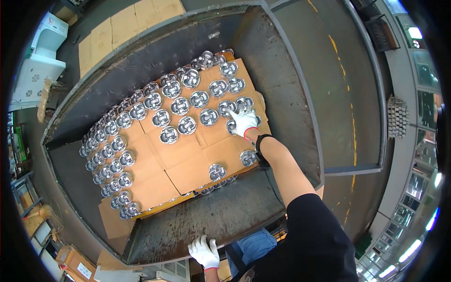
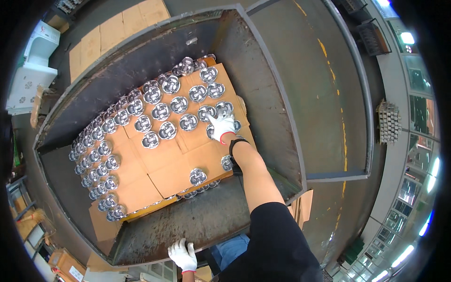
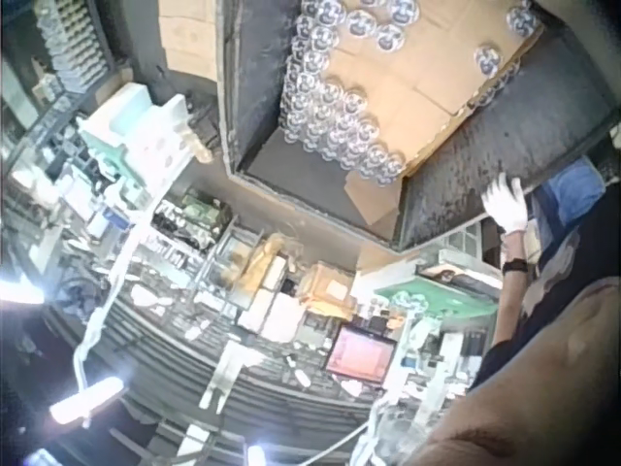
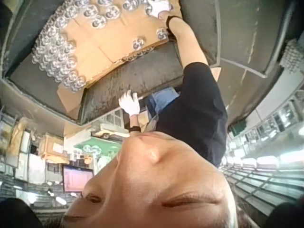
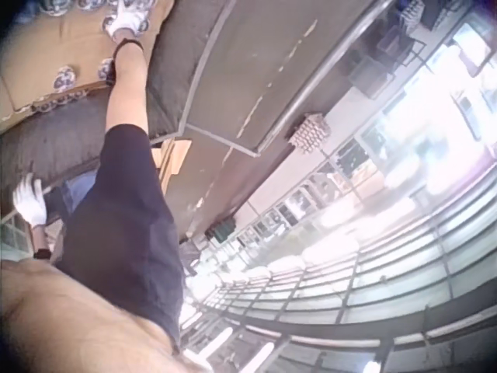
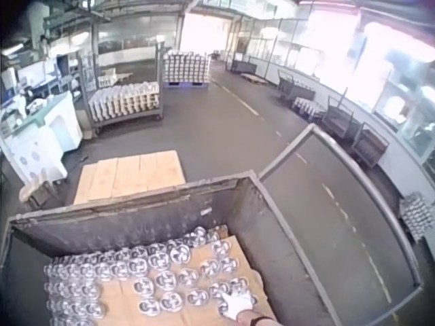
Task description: Inspecting metal pistons at a workstation and organizing them into storage containers.
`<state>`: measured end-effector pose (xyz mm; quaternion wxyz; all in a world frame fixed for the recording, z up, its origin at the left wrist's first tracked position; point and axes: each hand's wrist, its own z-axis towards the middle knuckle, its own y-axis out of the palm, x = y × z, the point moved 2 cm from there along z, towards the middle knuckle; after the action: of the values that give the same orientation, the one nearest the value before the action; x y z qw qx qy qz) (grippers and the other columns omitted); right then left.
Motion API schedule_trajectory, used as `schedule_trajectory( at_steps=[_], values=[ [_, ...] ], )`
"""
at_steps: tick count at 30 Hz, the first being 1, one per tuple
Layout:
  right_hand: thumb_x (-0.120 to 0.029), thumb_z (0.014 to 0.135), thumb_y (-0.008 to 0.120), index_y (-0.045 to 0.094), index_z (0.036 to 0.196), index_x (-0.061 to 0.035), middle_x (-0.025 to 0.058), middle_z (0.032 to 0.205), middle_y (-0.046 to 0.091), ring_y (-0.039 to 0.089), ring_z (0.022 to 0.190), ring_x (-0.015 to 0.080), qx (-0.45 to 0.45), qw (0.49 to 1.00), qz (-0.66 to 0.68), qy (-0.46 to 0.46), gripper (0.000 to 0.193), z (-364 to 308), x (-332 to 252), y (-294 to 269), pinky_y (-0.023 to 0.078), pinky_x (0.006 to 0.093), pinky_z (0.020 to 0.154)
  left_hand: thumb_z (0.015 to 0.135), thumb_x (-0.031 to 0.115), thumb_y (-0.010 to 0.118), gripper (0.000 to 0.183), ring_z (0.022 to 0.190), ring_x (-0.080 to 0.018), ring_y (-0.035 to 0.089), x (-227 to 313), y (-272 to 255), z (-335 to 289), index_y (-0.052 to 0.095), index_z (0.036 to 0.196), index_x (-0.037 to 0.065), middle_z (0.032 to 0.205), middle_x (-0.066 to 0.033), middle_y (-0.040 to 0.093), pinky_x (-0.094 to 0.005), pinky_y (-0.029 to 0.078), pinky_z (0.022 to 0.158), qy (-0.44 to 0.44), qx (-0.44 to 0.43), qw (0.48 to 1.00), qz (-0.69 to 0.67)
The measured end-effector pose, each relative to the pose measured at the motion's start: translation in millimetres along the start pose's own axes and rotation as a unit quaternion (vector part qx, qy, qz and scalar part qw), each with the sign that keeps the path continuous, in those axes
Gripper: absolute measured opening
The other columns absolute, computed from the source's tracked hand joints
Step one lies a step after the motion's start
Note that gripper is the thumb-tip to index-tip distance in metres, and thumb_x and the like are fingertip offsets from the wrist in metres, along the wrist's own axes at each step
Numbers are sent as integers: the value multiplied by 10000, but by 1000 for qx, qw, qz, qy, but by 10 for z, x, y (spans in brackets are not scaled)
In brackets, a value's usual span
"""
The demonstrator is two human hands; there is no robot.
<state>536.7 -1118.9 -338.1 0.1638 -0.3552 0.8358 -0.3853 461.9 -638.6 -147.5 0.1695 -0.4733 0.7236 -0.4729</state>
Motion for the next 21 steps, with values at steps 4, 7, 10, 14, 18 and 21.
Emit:
schedule_trajectory(
  at_steps=[4,7,10,14,18,21],
  values=[
    [-229,888,564,501,1360,-321,217,1309,506,475,1231,395,111,992,-22,-59,485,257,59,219,372,531,992,833,357,622,326,1047,-321,556,24,27,32,629,1042,107,1055,-113,625,-500,340,1017,-20,-32,999,8],
    [-229,879,574,543,1305,-278,183,1163,553,533,1124,351,78,993,-17,-82,430,209,63,74,410,515,894,825,349,630,318,1065,-314,549,27,12,62,631,1036,111,1069,-104,622,-496,333,1028,-33,-37,999,7],
    [-211,869,579,554,1280,-237,172,1075,581,610,977,326,115,984,-60,-125,413,337,188,196,472,452,779,821,339,635,313,1059,-310,553,75,-11,103,633,1032,108,1062,-104,625,-494,335,1030,-51,-45,998,14],
    [-164,863,554,588,1183,-170,180,988,629,655,886,327,135,979,-45,-146,322,478,225,213,513,449,733,815,321,644,306,1013,-317,572,88,-15,116,635,1016,91,1012,-111,637,-498,352,1013,-73,-10,997,13],
    [-129,853,518,609,1112,-168,146,906,673,670,848,322,130,986,-45,-92,277,510,162,47,531,457,731,809,312,656,291,982,-319,581,110,-98,136,632,980,79,990,-111,643,-505,374,973,-52,37,998,-15],
    [-153,756,637,595,1104,-134,182,991,668,638,936,388,126,991,32,-35,351,365,150,-84,508,491,825,806,328,669,295,979,-317,580,30,-41,136,635,978,91,982,-105,646,-492,381,953,-52,28,997,-53]
  ],
)
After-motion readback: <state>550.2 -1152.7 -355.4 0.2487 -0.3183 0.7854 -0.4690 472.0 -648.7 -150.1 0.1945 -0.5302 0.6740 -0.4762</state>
